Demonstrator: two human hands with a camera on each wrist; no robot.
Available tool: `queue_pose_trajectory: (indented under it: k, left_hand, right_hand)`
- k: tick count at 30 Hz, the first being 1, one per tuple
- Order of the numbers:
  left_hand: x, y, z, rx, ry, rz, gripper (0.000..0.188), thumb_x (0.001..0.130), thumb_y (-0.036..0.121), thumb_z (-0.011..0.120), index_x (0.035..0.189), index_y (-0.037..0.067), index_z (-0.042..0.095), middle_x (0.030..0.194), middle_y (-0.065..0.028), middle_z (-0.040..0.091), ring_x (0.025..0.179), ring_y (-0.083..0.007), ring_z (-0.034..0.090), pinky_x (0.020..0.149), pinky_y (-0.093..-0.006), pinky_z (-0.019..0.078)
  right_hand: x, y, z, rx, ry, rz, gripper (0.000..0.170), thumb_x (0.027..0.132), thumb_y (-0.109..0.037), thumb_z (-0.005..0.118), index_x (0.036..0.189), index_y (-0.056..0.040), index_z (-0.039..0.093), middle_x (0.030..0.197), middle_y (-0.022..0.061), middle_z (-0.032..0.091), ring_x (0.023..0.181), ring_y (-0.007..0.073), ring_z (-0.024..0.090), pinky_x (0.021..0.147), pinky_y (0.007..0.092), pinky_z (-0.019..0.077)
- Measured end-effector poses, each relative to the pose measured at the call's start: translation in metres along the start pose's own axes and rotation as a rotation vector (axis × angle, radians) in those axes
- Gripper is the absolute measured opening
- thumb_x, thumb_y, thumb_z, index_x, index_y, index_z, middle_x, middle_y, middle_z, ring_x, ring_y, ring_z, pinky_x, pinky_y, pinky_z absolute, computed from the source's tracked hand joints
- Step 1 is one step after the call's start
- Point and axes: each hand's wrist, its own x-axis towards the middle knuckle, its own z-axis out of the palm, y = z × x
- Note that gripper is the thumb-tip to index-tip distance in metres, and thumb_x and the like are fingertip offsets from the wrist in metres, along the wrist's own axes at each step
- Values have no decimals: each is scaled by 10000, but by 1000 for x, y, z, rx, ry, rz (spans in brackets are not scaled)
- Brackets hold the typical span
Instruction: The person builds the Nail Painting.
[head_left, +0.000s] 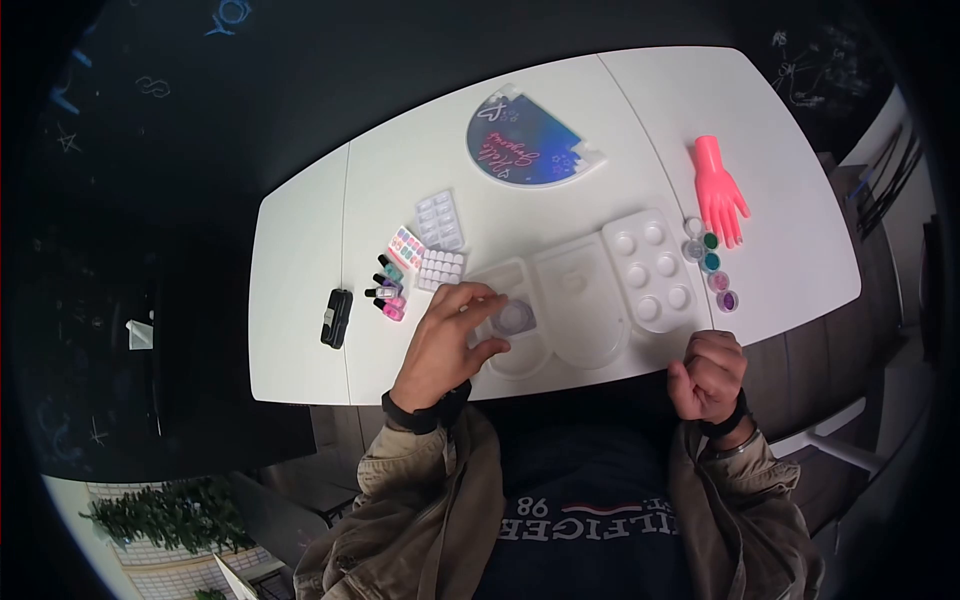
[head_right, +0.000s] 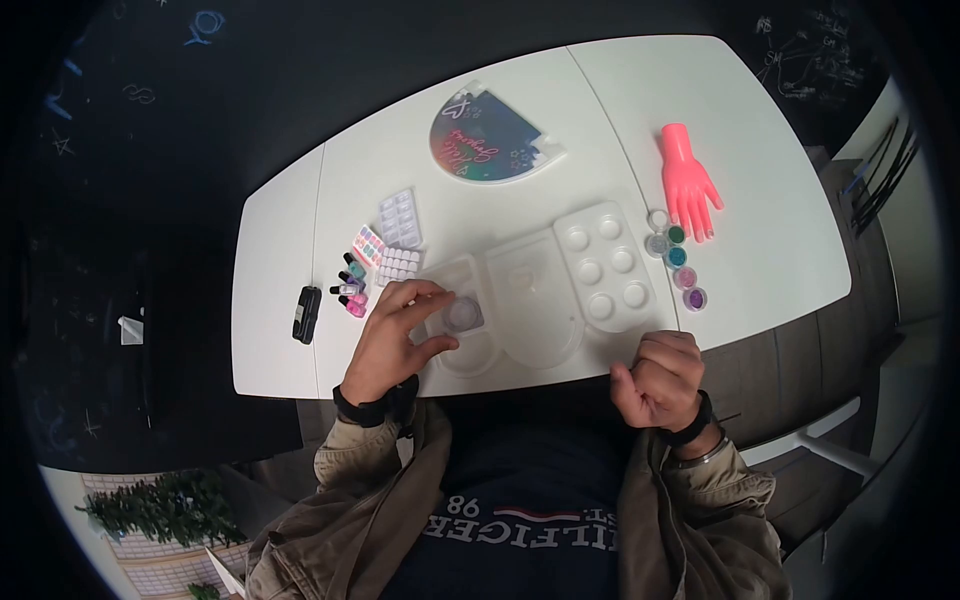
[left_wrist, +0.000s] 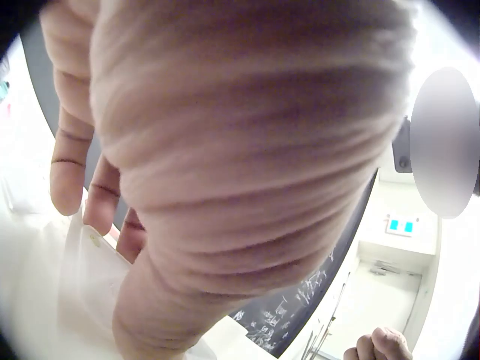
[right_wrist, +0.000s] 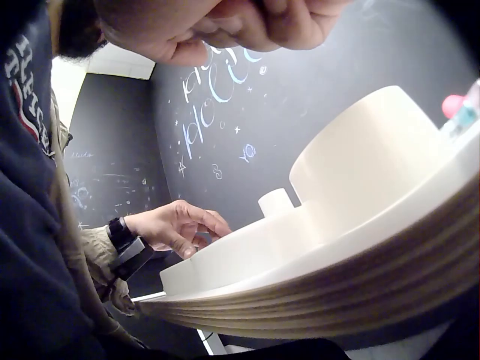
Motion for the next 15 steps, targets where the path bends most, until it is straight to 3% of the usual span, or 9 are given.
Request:
queue_pose_trajectory:
  k: [15]
  left_hand:
    - [0,-4,1,-5,-5,-19,673,709,157,1009,1339,73,789,1281,-75,678,1218,-305,632,1055,-430,539]
  right_hand:
    - [-1,1,0,17,-31,13,473,852,-8,778,611,-105,383,591,47,467,478,252,497,487,371,345]
